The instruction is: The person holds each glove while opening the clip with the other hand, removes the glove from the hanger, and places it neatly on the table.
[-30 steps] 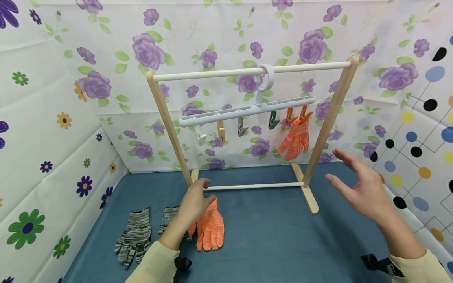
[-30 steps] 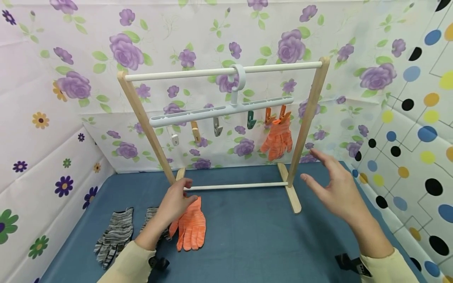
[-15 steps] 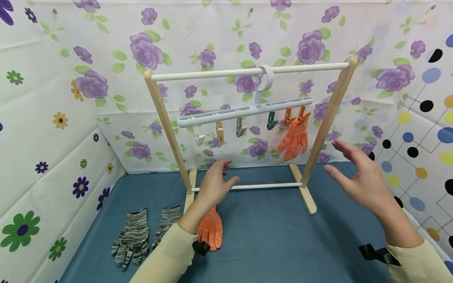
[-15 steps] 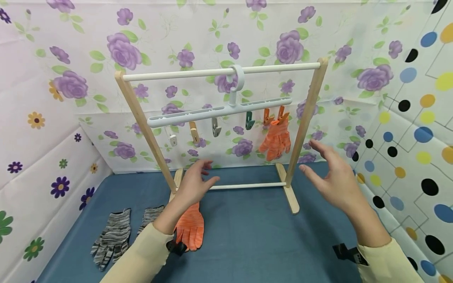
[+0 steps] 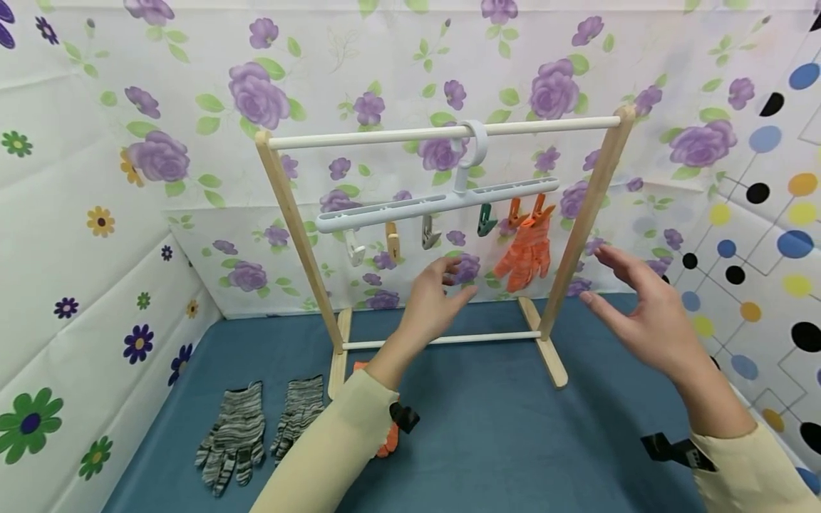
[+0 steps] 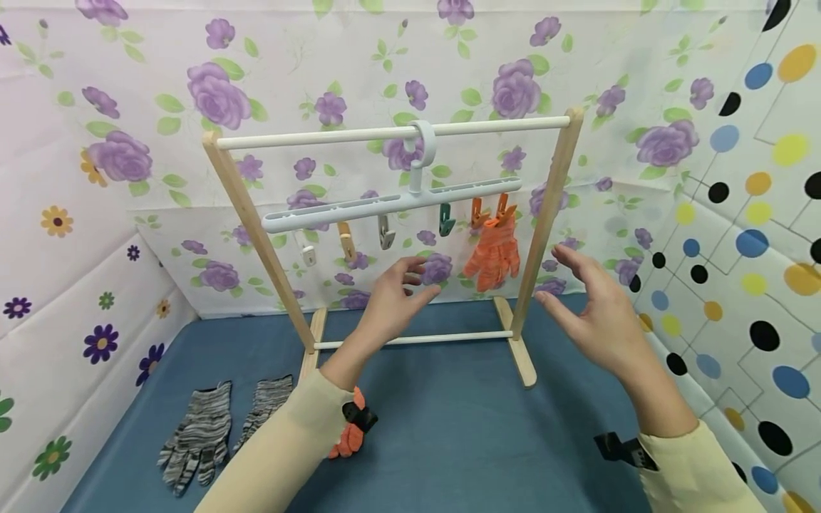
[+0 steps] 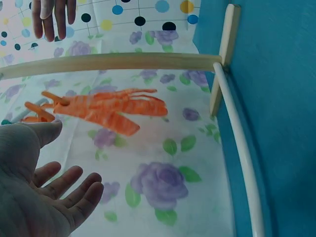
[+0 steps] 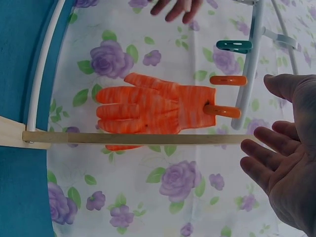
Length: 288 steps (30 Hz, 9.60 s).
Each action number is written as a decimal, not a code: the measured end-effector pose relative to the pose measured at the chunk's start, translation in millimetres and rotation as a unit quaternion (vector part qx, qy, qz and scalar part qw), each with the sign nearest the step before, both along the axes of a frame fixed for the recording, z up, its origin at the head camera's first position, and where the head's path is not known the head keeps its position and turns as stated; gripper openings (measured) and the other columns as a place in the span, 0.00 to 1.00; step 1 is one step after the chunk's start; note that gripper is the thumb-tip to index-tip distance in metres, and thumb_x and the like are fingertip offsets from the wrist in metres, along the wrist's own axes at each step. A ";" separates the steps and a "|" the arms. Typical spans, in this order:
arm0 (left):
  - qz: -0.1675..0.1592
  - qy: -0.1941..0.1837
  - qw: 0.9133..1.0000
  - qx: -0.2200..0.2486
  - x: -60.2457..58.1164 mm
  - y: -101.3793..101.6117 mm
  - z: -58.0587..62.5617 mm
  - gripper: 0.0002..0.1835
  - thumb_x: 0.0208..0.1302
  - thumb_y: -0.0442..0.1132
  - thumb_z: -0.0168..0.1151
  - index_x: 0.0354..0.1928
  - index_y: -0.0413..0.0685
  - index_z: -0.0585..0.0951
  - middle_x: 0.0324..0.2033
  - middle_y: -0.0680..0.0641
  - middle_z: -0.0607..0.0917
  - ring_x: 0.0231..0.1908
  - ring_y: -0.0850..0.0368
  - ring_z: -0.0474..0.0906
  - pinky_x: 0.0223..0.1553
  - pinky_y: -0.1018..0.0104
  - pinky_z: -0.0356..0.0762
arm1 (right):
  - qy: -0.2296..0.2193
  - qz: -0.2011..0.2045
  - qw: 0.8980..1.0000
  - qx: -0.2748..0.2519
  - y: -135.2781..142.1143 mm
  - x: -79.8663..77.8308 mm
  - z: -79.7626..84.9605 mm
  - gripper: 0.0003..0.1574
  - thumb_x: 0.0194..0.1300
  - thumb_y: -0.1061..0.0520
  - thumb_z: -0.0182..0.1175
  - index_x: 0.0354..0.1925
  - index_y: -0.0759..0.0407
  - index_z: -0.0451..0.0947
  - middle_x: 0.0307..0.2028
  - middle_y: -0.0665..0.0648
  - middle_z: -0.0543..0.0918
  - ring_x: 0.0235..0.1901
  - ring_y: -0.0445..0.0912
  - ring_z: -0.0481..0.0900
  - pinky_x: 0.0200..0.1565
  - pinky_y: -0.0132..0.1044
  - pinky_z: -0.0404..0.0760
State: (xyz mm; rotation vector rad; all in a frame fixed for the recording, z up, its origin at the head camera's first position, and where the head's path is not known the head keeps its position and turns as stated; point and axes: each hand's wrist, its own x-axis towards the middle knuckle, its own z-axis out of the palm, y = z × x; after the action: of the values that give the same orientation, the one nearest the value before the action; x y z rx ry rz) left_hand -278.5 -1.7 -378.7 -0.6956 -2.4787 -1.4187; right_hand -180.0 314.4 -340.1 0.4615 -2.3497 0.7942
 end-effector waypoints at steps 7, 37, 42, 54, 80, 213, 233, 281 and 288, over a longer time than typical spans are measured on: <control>-0.016 0.000 0.999 0.043 -8.7 31.9 10.8 0.29 0.74 0.45 0.71 0.71 0.44 0.76 0.56 0.45 0.83 0.55 0.48 0.82 0.58 0.52 0.82 | 0.001 0.003 1.000 -0.002 -3.5 2.0 6.1 0.54 0.63 0.63 0.78 0.81 0.51 0.65 0.73 0.63 0.74 0.68 0.65 0.75 0.64 0.16 0.59; 0.030 -0.034 0.997 0.064 -45.8 106.2 26.9 0.16 0.79 0.45 0.64 0.60 0.45 0.86 0.49 0.46 0.90 0.47 0.54 0.87 0.44 0.65 0.84 | 0.011 0.031 0.999 -0.010 -15.0 -8.7 24.5 0.48 0.67 0.64 0.74 0.79 0.59 0.66 0.72 0.62 0.75 0.70 0.61 0.73 0.71 0.34 0.69; 0.018 -0.026 0.997 0.071 -43.0 103.4 25.5 0.14 0.81 0.43 0.62 0.57 0.43 0.87 0.48 0.45 0.90 0.46 0.52 0.87 0.44 0.65 0.84 | 0.013 0.032 0.999 -0.010 -14.8 -10.4 23.1 0.48 0.67 0.63 0.74 0.79 0.59 0.65 0.72 0.62 0.75 0.70 0.61 0.73 0.68 0.23 0.64; -0.021 -0.011 0.998 0.061 -28.5 90.9 29.1 0.12 0.81 0.41 0.61 0.52 0.40 0.87 0.45 0.45 0.89 0.42 0.54 0.86 0.41 0.68 0.82 | 0.006 0.036 0.999 -0.015 -14.2 -13.0 20.1 0.46 0.69 0.62 0.73 0.79 0.61 0.65 0.72 0.63 0.74 0.70 0.61 0.73 0.65 0.19 0.63; -0.093 -0.033 0.992 0.079 7.8 69.6 19.9 0.13 0.82 0.41 0.60 0.55 0.41 0.86 0.43 0.50 0.88 0.41 0.61 0.82 0.43 0.69 0.81 | -0.068 0.056 0.992 -0.087 -26.2 -21.6 12.4 0.41 0.75 0.56 0.69 0.79 0.60 0.66 0.71 0.65 0.75 0.69 0.63 0.74 0.61 0.20 0.71; -0.025 -0.269 0.958 0.093 51.9 -63.5 -73.0 0.13 0.80 0.42 0.62 0.54 0.38 0.84 0.42 0.45 0.87 0.41 0.54 0.82 0.43 0.59 0.80 | -0.047 0.202 0.874 -0.439 -46.6 -42.9 4.7 0.24 0.76 0.65 0.63 0.67 0.70 0.78 0.57 0.65 0.85 0.55 0.50 0.88 0.62 0.34 0.78; 0.006 -0.283 0.959 0.006 47.3 -74.1 -103.2 0.13 0.79 0.38 0.63 0.58 0.38 0.80 0.51 0.41 0.83 0.43 0.52 0.81 0.42 0.54 0.81 | -0.047 0.196 0.886 -0.418 -40.5 -39.0 -6.5 0.28 0.73 0.70 0.64 0.69 0.68 0.77 0.57 0.66 0.84 0.55 0.49 0.87 0.59 0.33 0.80; 0.138 -0.115 0.973 -0.142 69.5 -117.8 -82.1 0.29 0.75 0.49 0.69 0.72 0.44 0.77 0.58 0.39 0.83 0.48 0.46 0.83 0.42 0.49 0.83 | -0.090 -0.005 0.996 -0.021 -5.3 0.6 -61.2 0.39 0.70 0.53 0.74 0.74 0.56 0.74 0.66 0.65 0.79 0.65 0.65 0.74 0.63 0.62 0.73; 0.196 -0.070 0.961 -0.183 75.1 -146.6 -72.6 0.30 0.73 0.52 0.70 0.71 0.46 0.78 0.57 0.41 0.83 0.44 0.46 0.83 0.40 0.48 0.82 | -0.098 -0.018 0.995 0.020 6.4 1.3 -70.4 0.38 0.70 0.51 0.74 0.72 0.60 0.75 0.65 0.69 0.78 0.63 0.69 0.75 0.53 0.71 0.73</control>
State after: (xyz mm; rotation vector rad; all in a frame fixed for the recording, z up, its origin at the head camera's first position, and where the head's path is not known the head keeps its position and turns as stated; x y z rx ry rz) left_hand -203.3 -148.3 -451.3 -0.1381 -2.8167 -0.9051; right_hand -178.7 320.8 -410.5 0.3720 -2.5520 0.8085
